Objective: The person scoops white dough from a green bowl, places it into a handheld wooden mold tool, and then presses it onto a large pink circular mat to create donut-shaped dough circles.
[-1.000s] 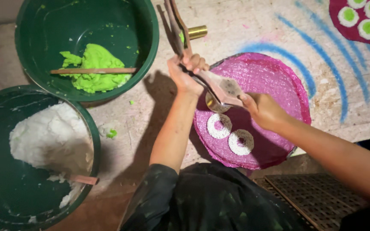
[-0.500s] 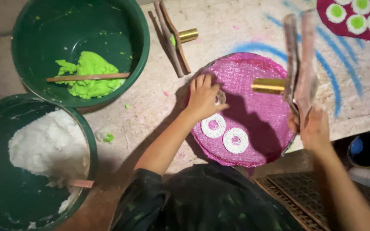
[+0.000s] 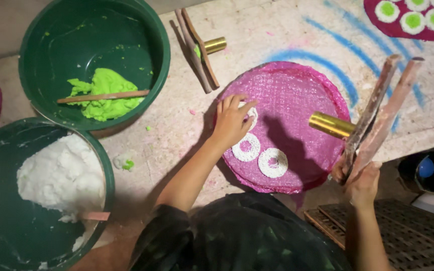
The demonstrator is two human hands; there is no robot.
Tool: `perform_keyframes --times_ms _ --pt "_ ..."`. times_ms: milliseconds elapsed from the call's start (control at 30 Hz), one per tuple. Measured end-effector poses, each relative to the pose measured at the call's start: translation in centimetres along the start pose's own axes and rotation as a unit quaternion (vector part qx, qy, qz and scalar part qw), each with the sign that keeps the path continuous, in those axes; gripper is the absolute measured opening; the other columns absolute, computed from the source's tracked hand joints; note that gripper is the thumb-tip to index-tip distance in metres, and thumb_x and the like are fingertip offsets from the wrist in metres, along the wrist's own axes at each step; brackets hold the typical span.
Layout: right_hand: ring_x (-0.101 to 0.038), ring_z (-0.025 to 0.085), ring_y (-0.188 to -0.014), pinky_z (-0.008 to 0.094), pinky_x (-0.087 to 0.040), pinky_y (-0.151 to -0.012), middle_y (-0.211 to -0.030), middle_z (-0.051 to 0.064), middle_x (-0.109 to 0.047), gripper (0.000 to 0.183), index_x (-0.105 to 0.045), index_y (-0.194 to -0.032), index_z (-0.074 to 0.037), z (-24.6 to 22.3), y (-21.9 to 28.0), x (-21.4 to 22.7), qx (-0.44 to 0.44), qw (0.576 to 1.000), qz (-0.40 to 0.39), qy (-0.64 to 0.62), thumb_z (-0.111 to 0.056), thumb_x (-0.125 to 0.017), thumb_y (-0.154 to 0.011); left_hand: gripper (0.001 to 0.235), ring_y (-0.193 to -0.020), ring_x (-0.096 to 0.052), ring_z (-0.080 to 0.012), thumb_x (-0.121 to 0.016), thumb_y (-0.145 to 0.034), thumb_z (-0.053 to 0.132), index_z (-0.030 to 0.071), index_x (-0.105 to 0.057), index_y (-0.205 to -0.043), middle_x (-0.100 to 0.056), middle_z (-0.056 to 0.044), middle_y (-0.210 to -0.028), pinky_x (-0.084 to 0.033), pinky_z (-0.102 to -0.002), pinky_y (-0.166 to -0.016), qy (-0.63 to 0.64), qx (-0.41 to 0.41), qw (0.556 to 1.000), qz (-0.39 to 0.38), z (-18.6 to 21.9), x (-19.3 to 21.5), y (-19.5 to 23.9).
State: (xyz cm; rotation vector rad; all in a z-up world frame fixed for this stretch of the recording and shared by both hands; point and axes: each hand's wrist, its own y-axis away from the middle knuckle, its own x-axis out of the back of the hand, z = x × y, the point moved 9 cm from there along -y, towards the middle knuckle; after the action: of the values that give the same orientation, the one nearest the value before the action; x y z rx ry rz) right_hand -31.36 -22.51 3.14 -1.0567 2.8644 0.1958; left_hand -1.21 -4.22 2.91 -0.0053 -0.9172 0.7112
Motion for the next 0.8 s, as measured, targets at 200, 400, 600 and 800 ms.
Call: perform_keyframes --times_ms 200,400,600,800 --pt "-0.045 0.02 -0.062 0.035 -0.035 -0.055 -0.079 0.008 -0.047 0.077 -0.052 -0.111 -0.001 -0.1 0.7 0.5 -0.007 1.0 0.018 0.008 -0.076 -0.035 -0.104 0.032 -0.135 -0.046 -0.0314 -0.07 -0.082 0.013 0.024 -0.077 -0.111 -0.058 -0.006 -0.136 -0.026 -0.059 -0.117 -0.077 -0.028 0.996 -0.041 0.6 0.3 1.5" --pt "-0.043 0.019 -0.063 0.034 -0.035 -0.056 -0.08 0.006 -0.046 0.076 -0.051 -0.115 -0.002 -0.1 0.9 0.1 0.001 0.999 0.028 -0.035 -0.077 -0.037 -0.106 0.041 -0.131 -0.044 -0.0362 -0.068 -0.083 0.01 0.022 -0.079 -0.121 -0.056 -0.012 -0.134 -0.024 -0.059 -0.114 -0.045 -0.047 0.998 -0.013 1.3 0.5 2.2" --pt "-0.042 0.017 -0.063 0.034 -0.035 -0.055 -0.084 0.005 -0.047 0.081 -0.055 -0.134 -0.005 -0.3 0.8 -0.4 0.004 0.999 0.036 -0.04 -0.077 -0.039 -0.101 0.027 -0.136 -0.049 -0.0295 -0.068 -0.088 0.012 0.02 -0.077 -0.111 -0.061 -0.004 -0.134 -0.03 -0.055 -0.119 -0.063 -0.031 0.997 -0.023 1.1 0.1 2.0" --pt "-0.045 0.019 -0.063 0.035 -0.036 -0.055 -0.082 0.007 -0.047 0.076 -0.052 -0.121 -0.003 0.1 0.8 -0.5 0.002 0.999 0.005 -0.041 -0.075 -0.038 -0.103 0.032 -0.133 -0.047 -0.0341 -0.07 -0.082 0.013 0.019 -0.076 -0.112 -0.059 -0.01 -0.133 -0.028 -0.056 -0.115 -0.099 -0.032 0.994 -0.018 1.2 0.1 1.7"
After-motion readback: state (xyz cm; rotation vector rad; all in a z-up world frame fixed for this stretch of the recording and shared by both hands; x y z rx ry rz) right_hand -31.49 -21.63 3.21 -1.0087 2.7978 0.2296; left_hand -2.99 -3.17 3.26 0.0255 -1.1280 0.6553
